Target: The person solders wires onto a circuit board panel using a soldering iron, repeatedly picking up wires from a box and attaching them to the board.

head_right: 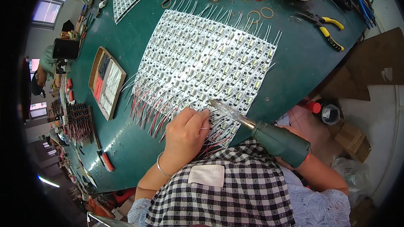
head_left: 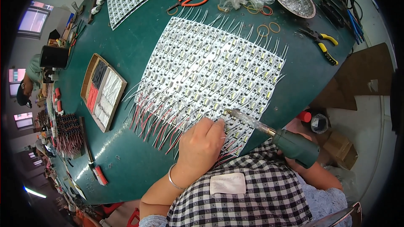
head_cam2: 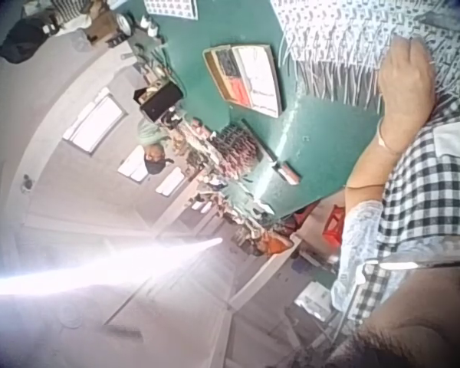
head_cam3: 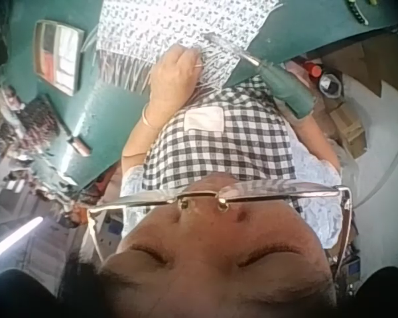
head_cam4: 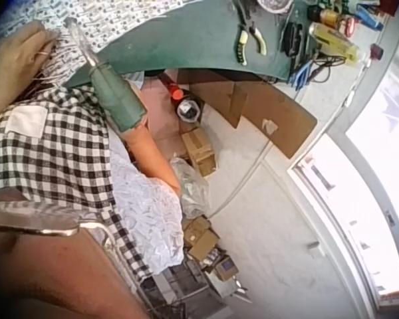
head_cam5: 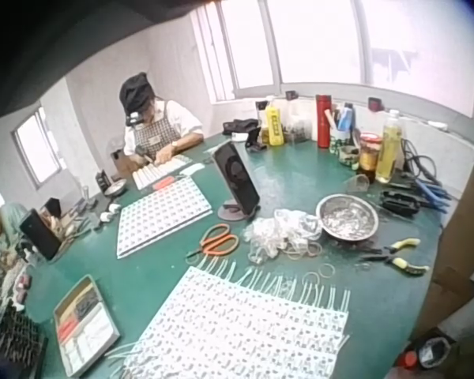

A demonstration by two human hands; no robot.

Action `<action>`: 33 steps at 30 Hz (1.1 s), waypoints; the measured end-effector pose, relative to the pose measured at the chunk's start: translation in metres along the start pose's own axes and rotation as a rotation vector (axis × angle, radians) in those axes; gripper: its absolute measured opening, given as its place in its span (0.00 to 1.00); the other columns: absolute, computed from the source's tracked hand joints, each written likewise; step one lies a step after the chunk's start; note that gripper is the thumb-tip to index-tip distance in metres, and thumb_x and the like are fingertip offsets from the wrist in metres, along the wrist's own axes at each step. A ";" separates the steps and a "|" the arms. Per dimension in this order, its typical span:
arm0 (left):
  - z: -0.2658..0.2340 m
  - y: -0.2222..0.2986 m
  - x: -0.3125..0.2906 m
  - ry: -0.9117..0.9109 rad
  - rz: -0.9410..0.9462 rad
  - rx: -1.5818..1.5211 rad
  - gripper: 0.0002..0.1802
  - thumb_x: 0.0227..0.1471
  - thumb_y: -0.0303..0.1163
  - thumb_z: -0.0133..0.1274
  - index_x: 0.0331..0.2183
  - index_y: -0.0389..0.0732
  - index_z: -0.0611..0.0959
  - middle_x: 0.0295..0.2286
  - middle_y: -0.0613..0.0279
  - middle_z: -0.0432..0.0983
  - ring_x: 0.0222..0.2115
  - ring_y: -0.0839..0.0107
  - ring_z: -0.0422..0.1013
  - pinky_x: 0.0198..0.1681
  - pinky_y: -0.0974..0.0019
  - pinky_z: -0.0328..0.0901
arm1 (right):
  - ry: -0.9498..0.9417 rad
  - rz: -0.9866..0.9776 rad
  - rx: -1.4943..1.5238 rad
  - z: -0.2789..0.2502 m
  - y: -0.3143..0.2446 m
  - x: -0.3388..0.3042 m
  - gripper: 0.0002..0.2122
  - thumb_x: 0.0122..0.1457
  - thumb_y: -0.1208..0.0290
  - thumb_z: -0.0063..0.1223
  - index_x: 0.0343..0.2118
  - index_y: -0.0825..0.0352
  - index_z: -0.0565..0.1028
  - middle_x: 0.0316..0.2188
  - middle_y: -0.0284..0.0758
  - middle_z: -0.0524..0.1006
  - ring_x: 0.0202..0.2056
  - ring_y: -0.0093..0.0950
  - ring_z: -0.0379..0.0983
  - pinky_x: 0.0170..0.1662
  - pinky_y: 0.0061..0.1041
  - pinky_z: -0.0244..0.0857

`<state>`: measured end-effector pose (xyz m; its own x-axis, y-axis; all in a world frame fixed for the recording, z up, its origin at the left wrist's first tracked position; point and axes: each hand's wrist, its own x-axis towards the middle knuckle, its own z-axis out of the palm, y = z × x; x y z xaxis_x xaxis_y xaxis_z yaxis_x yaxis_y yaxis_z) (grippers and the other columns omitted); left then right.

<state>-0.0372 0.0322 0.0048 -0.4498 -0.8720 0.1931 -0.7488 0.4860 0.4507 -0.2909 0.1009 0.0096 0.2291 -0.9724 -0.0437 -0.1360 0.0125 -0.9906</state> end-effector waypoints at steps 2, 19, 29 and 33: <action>-0.001 0.000 0.000 0.002 0.000 0.000 0.11 0.37 0.24 0.56 0.30 0.40 0.79 0.20 0.63 0.64 0.17 0.67 0.67 0.18 0.68 0.62 | 0.006 -0.006 -0.023 -0.001 0.001 -0.001 0.13 0.52 0.80 0.53 0.42 0.74 0.72 0.36 0.37 0.77 0.37 0.25 0.75 0.42 0.20 0.68; -0.058 -0.008 -0.020 0.269 -0.101 0.134 0.12 0.36 0.20 0.56 0.29 0.41 0.81 0.25 0.61 0.73 0.23 0.65 0.70 0.24 0.68 0.65 | 0.046 -0.208 -0.483 -0.011 0.000 0.006 0.13 0.54 0.62 0.47 0.30 0.70 0.74 0.20 0.34 0.75 0.26 0.23 0.72 0.33 0.22 0.66; 0.006 0.003 -0.004 0.016 0.127 -0.109 0.14 0.36 0.20 0.54 0.32 0.38 0.78 0.24 0.62 0.70 0.22 0.64 0.68 0.24 0.65 0.64 | 0.095 0.080 -0.243 -0.013 -0.003 -0.026 0.11 0.54 0.67 0.48 0.32 0.71 0.73 0.21 0.34 0.75 0.24 0.23 0.73 0.28 0.22 0.67; 0.008 0.004 -0.003 0.005 0.109 -0.128 0.14 0.37 0.20 0.54 0.32 0.38 0.79 0.23 0.61 0.69 0.21 0.64 0.68 0.23 0.64 0.64 | 0.077 0.118 0.072 -0.011 -0.001 -0.031 0.11 0.49 0.77 0.53 0.37 0.70 0.74 0.31 0.38 0.76 0.34 0.30 0.75 0.37 0.23 0.68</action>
<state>-0.0422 0.0375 -0.0007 -0.5223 -0.8150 0.2509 -0.6273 0.5665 0.5344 -0.3082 0.1289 0.0135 0.1404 -0.9783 -0.1526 -0.0873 0.1413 -0.9861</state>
